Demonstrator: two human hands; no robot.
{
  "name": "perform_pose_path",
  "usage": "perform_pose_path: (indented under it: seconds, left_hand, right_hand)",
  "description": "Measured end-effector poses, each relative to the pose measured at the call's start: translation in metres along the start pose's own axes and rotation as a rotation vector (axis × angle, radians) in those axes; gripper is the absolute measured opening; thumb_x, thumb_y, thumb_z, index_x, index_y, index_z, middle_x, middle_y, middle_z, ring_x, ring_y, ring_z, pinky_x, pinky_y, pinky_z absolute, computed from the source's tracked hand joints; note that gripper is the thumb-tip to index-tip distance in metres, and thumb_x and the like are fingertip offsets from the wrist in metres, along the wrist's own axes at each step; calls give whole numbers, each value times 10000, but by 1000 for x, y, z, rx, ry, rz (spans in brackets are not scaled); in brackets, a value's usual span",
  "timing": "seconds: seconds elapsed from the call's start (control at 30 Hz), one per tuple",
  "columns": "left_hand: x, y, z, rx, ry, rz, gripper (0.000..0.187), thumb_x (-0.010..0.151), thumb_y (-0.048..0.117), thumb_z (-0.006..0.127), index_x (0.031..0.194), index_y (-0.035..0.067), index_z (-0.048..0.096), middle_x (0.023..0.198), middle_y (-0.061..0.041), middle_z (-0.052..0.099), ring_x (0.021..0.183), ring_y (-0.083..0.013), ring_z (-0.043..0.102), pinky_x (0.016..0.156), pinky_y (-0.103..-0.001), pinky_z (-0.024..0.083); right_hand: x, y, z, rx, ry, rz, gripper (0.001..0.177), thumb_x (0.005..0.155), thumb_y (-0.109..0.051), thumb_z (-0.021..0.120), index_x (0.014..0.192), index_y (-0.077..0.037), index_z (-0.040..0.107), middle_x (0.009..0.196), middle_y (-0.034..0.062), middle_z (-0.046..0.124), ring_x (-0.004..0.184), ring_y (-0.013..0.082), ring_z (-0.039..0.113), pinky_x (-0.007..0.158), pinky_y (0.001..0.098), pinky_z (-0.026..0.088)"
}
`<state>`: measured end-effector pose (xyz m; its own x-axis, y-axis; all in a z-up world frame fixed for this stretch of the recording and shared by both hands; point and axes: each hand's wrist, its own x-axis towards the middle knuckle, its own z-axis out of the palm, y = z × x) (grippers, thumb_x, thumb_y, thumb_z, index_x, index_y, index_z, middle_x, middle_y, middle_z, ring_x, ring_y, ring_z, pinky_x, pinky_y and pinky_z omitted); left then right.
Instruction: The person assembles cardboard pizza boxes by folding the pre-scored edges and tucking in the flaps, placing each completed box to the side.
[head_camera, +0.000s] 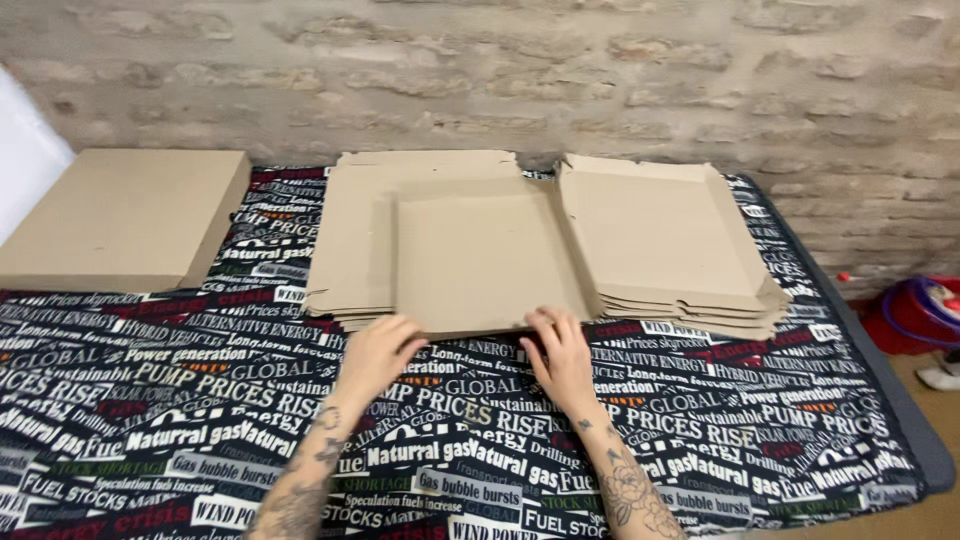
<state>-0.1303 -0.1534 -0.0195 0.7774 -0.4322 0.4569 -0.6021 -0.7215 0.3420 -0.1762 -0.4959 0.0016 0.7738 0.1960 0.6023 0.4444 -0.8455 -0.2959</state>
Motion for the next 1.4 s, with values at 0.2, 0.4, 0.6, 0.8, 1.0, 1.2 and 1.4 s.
perform_pose_path:
  seconds: [0.2, 0.4, 0.6, 0.8, 1.0, 1.2, 1.4]
  left_hand:
    - [-28, -49, -65, 118, -95, -144, 167, 982, 356, 747, 1101, 252, 799, 1027, -15, 801, 1103, -272, 767, 952, -406, 599]
    - [-14, -111, -105, 305, -288, -328, 313, 982, 488, 685, 1158, 247, 778, 1134, 44, 801, 1202, -174, 725, 1009, -375, 623]
    - [8, -161, -112, 357, -346, -396, 361, 987, 532, 667, 1130, 221, 783, 1169, 41, 793, 1179, -169, 676, 880, -410, 644]
    - [1, -192, -104, 403, -260, -384, 369, 991, 538, 679, 1094, 202, 794, 1161, 15, 787, 1211, -233, 664, 953, -419, 595]
    - [2, -192, -104, 410, -173, -378, 449, 976, 466, 707, 1351, 219, 712, 1330, -4, 711, 1206, -270, 671, 940, -449, 617]
    - [7, -156, -132, 389, -101, -419, 668, 955, 423, 711, 1540, 139, 560, 1550, -60, 561, 1152, -291, 716, 771, -516, 680]
    - [16, -109, -138, 342, 99, -359, 769, 924, 388, 788, 1552, 7, 559, 1579, -182, 477, 1032, -304, 708, 728, -511, 656]
  right_hand:
    - [-8, 76, -37, -114, 172, 142, 231, 1003, -118, 716, 1232, -137, 695, 1236, 87, 646, 1253, 345, 580, 1089, 492, 470]
    - [23, 143, -46, -128, -64, 266, 205, 1043, -314, 683, 1134, -162, 785, 1164, 5, 755, 1169, 240, 655, 994, 417, 527]
    - [50, 167, -38, -167, -367, 381, 291, 978, -403, 755, 1172, -192, 803, 1157, -11, 756, 1070, 219, 690, 825, 431, 585]
    - [43, 181, -32, -177, -367, 335, 358, 946, -478, 783, 1171, -201, 808, 1159, 5, 714, 1072, 235, 660, 818, 427, 583]
    - [60, 177, -47, -3, -380, 492, 365, 899, -502, 810, 1150, -239, 840, 1207, -18, 735, 1117, 200, 658, 905, 407, 547]
    - [63, 226, -29, 392, -335, 685, 302, 803, -225, 948, 1087, -152, 879, 1006, 15, 806, 913, 124, 678, 851, 288, 562]
    - [59, 193, -28, 165, -346, 580, 218, 931, -233, 821, 1107, -105, 837, 1123, 15, 732, 1049, 189, 668, 939, 353, 599]
